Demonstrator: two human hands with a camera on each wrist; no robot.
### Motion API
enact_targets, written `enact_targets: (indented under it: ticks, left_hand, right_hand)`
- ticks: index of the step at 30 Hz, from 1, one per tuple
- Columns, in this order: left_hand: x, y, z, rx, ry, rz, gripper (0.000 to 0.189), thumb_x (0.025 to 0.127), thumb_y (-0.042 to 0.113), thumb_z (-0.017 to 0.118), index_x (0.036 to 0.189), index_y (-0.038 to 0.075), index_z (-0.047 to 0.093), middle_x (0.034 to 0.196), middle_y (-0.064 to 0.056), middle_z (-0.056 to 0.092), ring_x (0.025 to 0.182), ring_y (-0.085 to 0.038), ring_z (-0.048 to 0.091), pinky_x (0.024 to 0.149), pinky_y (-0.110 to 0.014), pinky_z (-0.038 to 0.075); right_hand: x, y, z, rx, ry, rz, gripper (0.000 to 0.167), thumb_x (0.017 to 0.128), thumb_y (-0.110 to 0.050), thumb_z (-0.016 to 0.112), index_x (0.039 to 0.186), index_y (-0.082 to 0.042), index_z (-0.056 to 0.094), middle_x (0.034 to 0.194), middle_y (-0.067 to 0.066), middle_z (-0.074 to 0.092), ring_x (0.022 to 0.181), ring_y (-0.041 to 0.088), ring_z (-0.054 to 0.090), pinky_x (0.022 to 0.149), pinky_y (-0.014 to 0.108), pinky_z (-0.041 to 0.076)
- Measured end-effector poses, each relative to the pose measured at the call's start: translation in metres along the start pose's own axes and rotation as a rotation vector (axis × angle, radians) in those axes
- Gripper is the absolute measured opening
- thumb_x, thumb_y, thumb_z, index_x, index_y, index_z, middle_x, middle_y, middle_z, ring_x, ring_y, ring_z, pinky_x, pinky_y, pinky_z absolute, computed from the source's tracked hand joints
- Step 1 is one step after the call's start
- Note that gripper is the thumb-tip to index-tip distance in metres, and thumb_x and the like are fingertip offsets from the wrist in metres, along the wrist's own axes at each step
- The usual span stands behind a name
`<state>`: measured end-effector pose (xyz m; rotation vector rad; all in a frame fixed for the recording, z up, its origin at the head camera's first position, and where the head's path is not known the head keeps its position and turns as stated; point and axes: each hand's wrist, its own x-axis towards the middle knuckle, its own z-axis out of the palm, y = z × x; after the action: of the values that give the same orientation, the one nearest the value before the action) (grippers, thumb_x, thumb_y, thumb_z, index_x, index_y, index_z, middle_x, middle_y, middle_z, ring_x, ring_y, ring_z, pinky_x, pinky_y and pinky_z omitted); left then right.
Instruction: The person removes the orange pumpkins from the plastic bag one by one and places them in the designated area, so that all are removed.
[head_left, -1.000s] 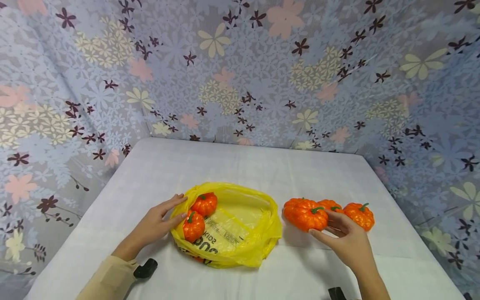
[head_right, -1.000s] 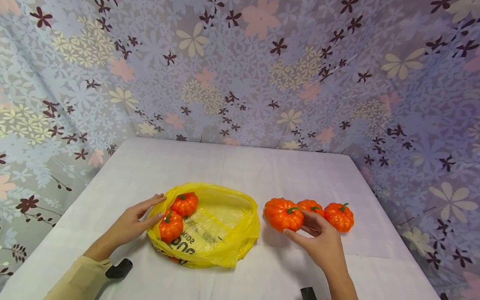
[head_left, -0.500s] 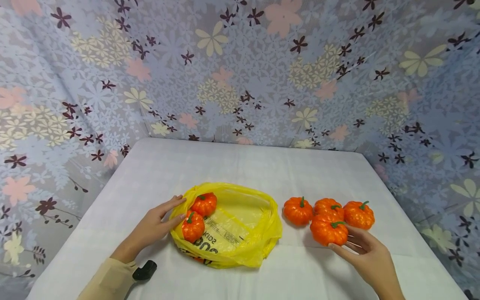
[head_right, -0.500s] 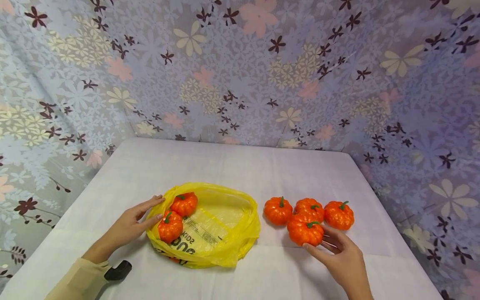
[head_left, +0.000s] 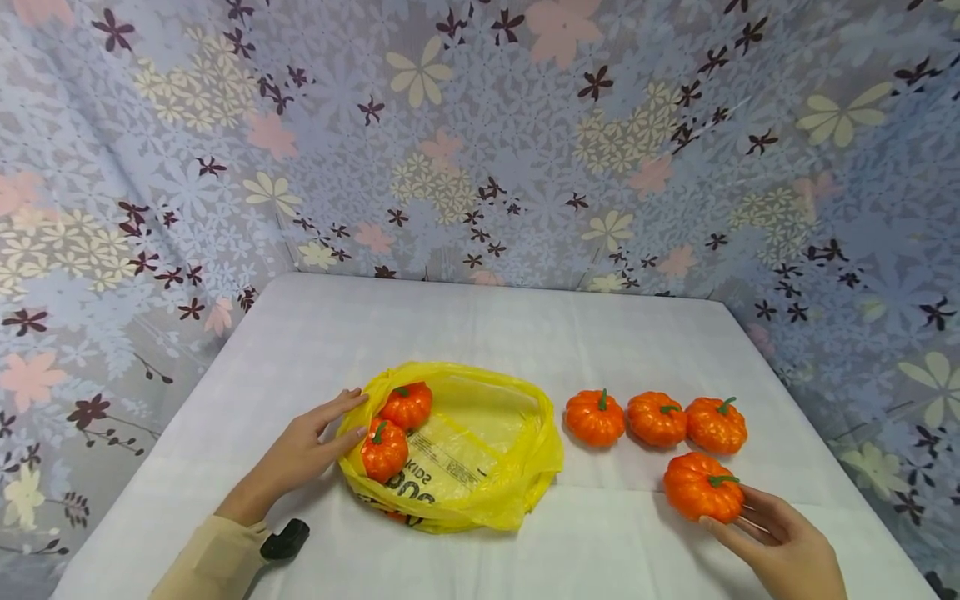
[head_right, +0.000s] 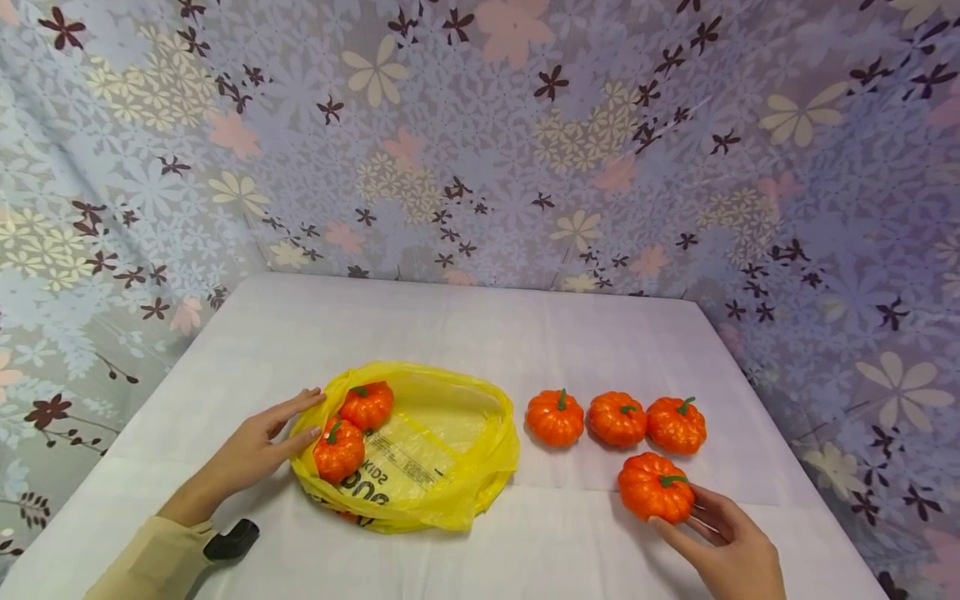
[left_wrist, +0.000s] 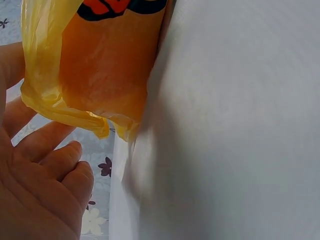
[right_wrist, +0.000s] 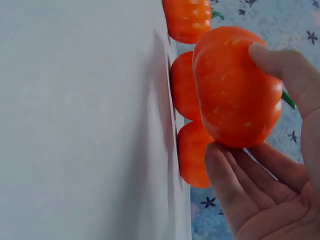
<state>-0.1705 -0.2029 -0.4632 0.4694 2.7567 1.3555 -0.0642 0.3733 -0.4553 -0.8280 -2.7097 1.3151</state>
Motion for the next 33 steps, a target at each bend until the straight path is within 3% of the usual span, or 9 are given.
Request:
enact_targets:
  ticks: [4, 9, 15, 17, 20, 24, 33]
  left_hand:
    - [0.0, 0.0, -0.001, 0.013, -0.006, 0.0, 0.059, 0.098, 0.042, 0.066, 0.148, 0.014, 0.052, 0.158, -0.011, 0.038, 0.147, -0.037, 0.03, 0.114, -0.06, 0.027]
    - [0.0, 0.0, -0.002, 0.013, -0.01, -0.006, 0.06, 0.098, 0.042, 0.066, 0.149, 0.014, 0.052, 0.158, -0.009, 0.038, 0.147, -0.035, 0.029, 0.115, -0.059, 0.027]
    - [-0.001, 0.0, -0.003, 0.024, -0.009, 0.009, 0.06, 0.098, 0.043, 0.066, 0.148, 0.013, 0.052, 0.157, -0.011, 0.039, 0.146, -0.037, 0.03, 0.114, -0.061, 0.027]
    - [-0.002, 0.0, -0.003, 0.026, -0.01, 0.011, 0.059, 0.098, 0.042, 0.065, 0.148, 0.013, 0.053, 0.157, -0.012, 0.039, 0.146, -0.038, 0.03, 0.114, -0.061, 0.027]
    - [-0.002, 0.001, -0.003, 0.025, -0.011, 0.009, 0.059, 0.098, 0.043, 0.066, 0.148, 0.013, 0.053, 0.157, -0.011, 0.039, 0.146, -0.037, 0.03, 0.114, -0.061, 0.026]
    - [-0.001, 0.002, -0.003, 0.028, -0.026, -0.002, 0.061, 0.098, 0.045, 0.065, 0.148, 0.014, 0.052, 0.158, -0.01, 0.038, 0.147, -0.036, 0.029, 0.115, -0.061, 0.024]
    - [-0.001, 0.002, -0.003, 0.054, -0.03, -0.005, 0.061, 0.097, 0.046, 0.065, 0.148, 0.014, 0.053, 0.158, -0.009, 0.038, 0.147, -0.036, 0.029, 0.114, -0.061, 0.025]
  right_hand:
    - [0.003, 0.008, -0.005, 0.0, 0.025, 0.036, 0.104, 0.071, -0.052, 0.089, 0.146, 0.005, 0.045, 0.145, 0.031, 0.047, 0.118, 0.041, 0.059, 0.068, 0.025, 0.06]
    - [0.008, 0.012, -0.012, 0.038, 0.038, 0.112, 0.11, 0.071, -0.051, 0.089, 0.15, 0.007, 0.039, 0.146, 0.033, 0.045, 0.116, 0.039, 0.061, 0.067, 0.026, 0.06]
    - [0.011, 0.021, -0.016, 0.079, 0.086, 0.196, 0.115, 0.074, -0.049, 0.088, 0.154, 0.009, 0.029, 0.145, 0.038, 0.041, 0.129, 0.052, 0.046, 0.059, 0.028, 0.059]
    - [0.012, 0.025, -0.017, 0.049, 0.103, 0.199, 0.115, 0.075, -0.053, 0.086, 0.153, 0.009, 0.029, 0.144, 0.038, 0.042, 0.128, 0.052, 0.046, 0.059, 0.03, 0.059]
    - [0.013, 0.028, -0.019, -0.056, 0.109, 0.194, 0.116, 0.074, -0.062, 0.081, 0.151, 0.011, 0.033, 0.142, 0.039, 0.043, 0.126, 0.054, 0.045, 0.077, 0.045, 0.059]
    - [0.014, 0.03, -0.022, -0.207, 0.063, 0.197, 0.118, 0.073, -0.071, 0.076, 0.146, 0.012, 0.038, 0.14, 0.039, 0.042, 0.123, 0.058, 0.043, 0.091, 0.064, 0.048]
    - [0.019, 0.035, -0.025, -0.297, 0.007, 0.187, 0.115, 0.074, -0.074, 0.073, 0.142, 0.013, 0.041, 0.132, 0.041, 0.045, 0.116, 0.059, 0.045, 0.086, 0.066, 0.049]
